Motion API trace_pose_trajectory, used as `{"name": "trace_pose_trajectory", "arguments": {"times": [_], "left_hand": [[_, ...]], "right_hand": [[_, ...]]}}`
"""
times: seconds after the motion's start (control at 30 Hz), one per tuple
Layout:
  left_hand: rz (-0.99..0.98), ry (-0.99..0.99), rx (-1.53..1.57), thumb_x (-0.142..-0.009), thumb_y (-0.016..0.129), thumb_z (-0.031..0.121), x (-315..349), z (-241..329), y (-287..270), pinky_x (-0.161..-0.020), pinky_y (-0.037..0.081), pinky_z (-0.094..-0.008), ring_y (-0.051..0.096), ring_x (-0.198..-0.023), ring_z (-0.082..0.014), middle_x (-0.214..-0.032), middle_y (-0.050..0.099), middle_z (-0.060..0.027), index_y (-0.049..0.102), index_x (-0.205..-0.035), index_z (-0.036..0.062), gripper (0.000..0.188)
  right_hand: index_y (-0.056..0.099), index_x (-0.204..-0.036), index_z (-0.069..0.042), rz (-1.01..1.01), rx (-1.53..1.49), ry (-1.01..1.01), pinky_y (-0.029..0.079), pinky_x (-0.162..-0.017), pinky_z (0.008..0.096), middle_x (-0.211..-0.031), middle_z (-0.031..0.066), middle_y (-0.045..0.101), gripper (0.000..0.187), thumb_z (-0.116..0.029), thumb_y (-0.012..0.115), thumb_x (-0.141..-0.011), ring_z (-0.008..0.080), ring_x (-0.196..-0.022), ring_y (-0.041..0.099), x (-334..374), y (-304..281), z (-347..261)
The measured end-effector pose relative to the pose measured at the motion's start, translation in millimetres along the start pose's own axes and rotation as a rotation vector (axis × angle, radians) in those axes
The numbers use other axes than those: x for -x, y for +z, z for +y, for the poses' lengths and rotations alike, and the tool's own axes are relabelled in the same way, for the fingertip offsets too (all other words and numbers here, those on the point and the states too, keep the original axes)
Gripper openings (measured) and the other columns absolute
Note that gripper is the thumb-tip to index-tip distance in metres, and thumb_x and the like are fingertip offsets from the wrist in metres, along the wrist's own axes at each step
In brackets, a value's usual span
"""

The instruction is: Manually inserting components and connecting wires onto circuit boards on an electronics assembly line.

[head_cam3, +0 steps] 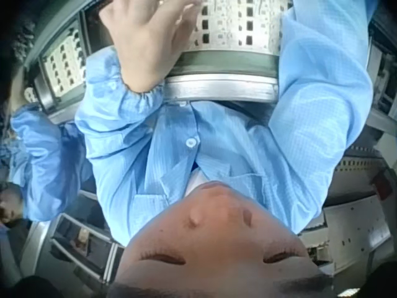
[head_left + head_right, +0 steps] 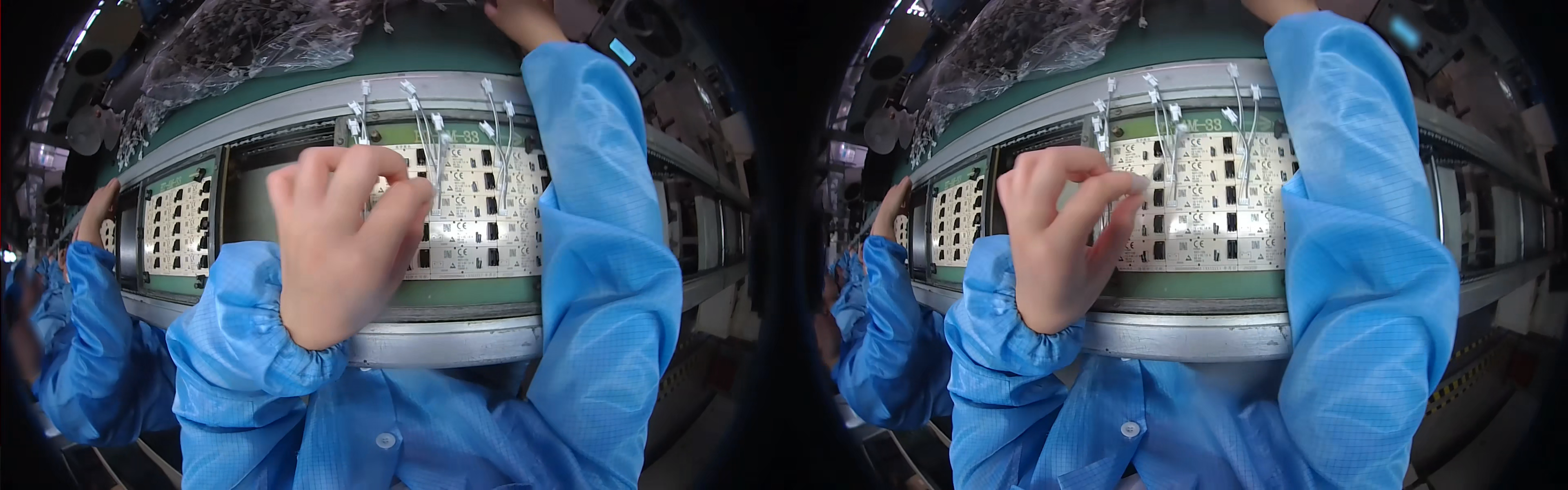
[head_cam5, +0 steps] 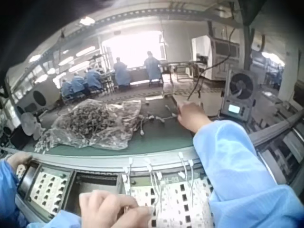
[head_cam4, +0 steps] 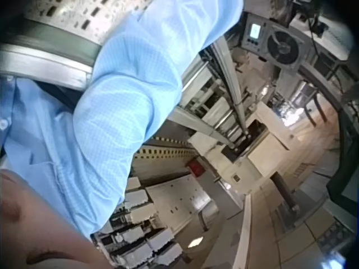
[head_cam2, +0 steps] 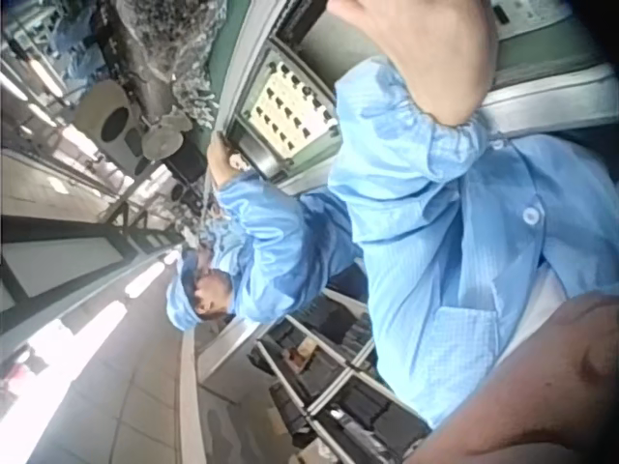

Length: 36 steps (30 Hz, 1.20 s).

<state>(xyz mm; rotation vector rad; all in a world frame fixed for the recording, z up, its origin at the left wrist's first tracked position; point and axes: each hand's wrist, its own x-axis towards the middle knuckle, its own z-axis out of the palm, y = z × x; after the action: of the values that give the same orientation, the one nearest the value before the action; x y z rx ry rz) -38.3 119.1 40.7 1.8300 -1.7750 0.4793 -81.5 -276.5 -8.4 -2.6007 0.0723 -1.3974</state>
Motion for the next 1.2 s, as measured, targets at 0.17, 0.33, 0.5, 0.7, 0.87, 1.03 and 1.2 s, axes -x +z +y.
{"name": "trace_pose_trajectory", "arguments": {"times": [0.17,0.33,0.5,0.7,0.87,1.03,1.2], "left_hand": [[-0.118,0.087,-0.078,-0.070,0.066,0.013,11,9,14,-0.081,0.037,-0.0415,0.054,-0.098,-0.0242,-0.098,0.058,0.0001,0.066,-0.093,0.0116,0.023],[-0.260,-0.008,0.005,-0.071,0.072,0.010,5,16,10,-0.082,0.038,-0.0421,0.054,-0.097,-0.0255,-0.093,0.057,-0.0008,0.068,-0.082,0.0104,0.012],[-0.317,-0.001,-0.043,-0.071,0.078,0.003,1,24,6,-0.082,0.038,-0.0385,0.056,-0.097,-0.0253,-0.093,0.061,-0.0002,0.070,-0.085,0.0109,0.018],[-0.333,-0.068,0.005,-0.076,0.077,0.007,1,21,7,-0.081,0.037,-0.0369,0.054,-0.093,-0.0263,-0.093,0.062,-0.0015,0.072,-0.087,0.0100,0.012],[-0.402,-0.115,0.100,-0.081,0.076,0.009,-1,13,5,-0.083,0.039,-0.0385,0.051,-0.092,-0.0274,-0.093,0.061,-0.0031,0.072,-0.088,0.0073,0.008],[-0.425,-0.089,0.143,-0.081,0.075,0.010,-3,9,6,-0.083,0.041,-0.0392,0.050,-0.093,-0.0289,-0.095,0.060,-0.0047,0.071,-0.090,0.0053,0.010],[-0.451,0.007,0.166,-0.082,0.074,0.008,-8,-1,7,-0.084,0.043,-0.0382,0.049,-0.092,-0.0299,-0.095,0.060,-0.0076,0.069,-0.094,0.0022,0.014]], "right_hand": [[0.065,-0.097,0.001,-0.157,-0.017,0.572,0.052,-0.067,0.0365,-0.082,0.0135,0.067,0.018,-0.010,0.066,-0.083,0.0256,-0.072,0.067,-41,-39,-87],[0.064,-0.098,0.002,-0.042,-0.233,0.406,0.050,-0.066,0.0284,-0.078,0.0059,0.064,0.015,-0.005,0.066,-0.084,0.0138,-0.069,0.060,-20,-62,-102],[0.063,-0.098,0.002,-0.072,-0.369,0.511,0.048,-0.066,0.0236,-0.081,0.0032,0.064,0.011,-0.004,0.065,-0.089,0.0079,-0.073,0.059,5,-88,-133],[0.062,-0.098,0.001,-0.110,-0.492,0.629,0.047,-0.065,0.0211,-0.083,0.0012,0.062,0.010,-0.005,0.066,-0.091,0.0063,-0.074,0.058,27,-106,-165],[0.060,-0.098,0.000,-0.127,-0.500,0.654,0.048,-0.065,0.0210,-0.084,0.0009,0.062,0.010,-0.006,0.066,-0.092,0.0065,-0.074,0.058,39,-114,-169],[0.058,-0.100,0.000,-0.106,-0.554,0.641,0.049,-0.067,0.0218,-0.086,0.0026,0.063,0.012,-0.007,0.066,-0.093,0.0080,-0.076,0.062,40,-118,-170],[0.057,-0.100,-0.001,-0.103,-0.579,0.635,0.051,-0.068,0.0227,-0.086,0.0033,0.063,0.012,-0.007,0.066,-0.094,0.0093,-0.076,0.063,38,-118,-171]]}}
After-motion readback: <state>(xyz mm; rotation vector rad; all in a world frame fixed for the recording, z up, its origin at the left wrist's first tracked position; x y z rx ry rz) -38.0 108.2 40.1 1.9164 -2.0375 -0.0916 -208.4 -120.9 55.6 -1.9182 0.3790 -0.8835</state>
